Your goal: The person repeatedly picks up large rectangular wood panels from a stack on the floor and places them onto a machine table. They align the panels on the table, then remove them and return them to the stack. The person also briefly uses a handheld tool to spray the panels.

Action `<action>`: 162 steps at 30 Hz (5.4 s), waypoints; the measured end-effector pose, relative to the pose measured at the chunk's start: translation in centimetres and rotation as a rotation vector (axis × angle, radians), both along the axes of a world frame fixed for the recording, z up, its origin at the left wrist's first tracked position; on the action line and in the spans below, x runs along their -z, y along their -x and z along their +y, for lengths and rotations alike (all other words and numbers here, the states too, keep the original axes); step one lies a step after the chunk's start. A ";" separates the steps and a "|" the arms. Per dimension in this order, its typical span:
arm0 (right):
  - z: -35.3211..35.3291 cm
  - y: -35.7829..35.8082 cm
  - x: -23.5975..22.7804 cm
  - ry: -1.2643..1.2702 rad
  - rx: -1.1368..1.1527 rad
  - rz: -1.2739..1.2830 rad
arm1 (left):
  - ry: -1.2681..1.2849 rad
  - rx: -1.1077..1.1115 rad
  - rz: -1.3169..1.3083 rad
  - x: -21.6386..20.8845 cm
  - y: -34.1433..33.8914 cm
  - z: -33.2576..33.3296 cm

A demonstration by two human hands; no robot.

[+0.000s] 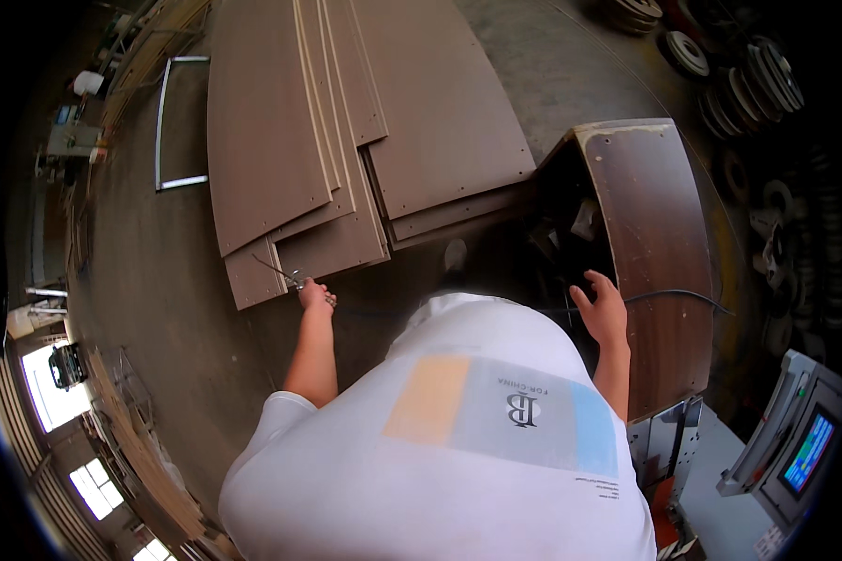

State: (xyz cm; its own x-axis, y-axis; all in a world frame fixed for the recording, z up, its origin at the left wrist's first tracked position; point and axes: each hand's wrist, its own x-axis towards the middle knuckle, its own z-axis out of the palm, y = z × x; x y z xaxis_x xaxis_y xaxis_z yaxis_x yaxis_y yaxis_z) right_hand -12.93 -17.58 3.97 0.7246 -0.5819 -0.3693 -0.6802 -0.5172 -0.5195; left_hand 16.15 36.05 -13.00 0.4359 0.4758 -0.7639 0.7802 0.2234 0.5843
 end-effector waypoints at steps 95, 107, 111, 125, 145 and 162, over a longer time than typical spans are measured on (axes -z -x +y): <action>11.7 -8.4 -2.9 -0.312 0.257 0.128 | 0.011 0.957 -0.201 9.8 -28.6 -24.3; 14.0 -8.0 -6.2 -0.416 0.587 0.234 | 0.128 0.822 -0.355 1.9 -38.3 -31.6; 14.0 -7.5 -6.9 -0.405 0.540 0.209 | 0.166 0.814 -0.291 2.5 -38.0 -32.8; 12.5 -6.5 -2.8 -0.411 0.456 0.161 | 0.097 0.898 -0.149 8.2 -25.4 -26.2; 6.9 -0.2 -1.4 -0.276 0.164 -0.146 | 0.120 1.144 0.188 6.7 0.3 -14.7; 2.1 15.3 -11.5 -0.614 0.440 -0.855 | -0.246 2.143 -2.228 -30.0 24.2 -48.3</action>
State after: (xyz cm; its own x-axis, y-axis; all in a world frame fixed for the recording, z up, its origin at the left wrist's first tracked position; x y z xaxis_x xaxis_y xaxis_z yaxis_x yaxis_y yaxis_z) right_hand -28.26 -15.48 15.46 0.6537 -0.7391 -0.1624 -0.0409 0.1798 -0.9829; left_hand -8.02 -12.21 16.96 -0.3651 -0.8022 0.4724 -0.8699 0.4747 0.1337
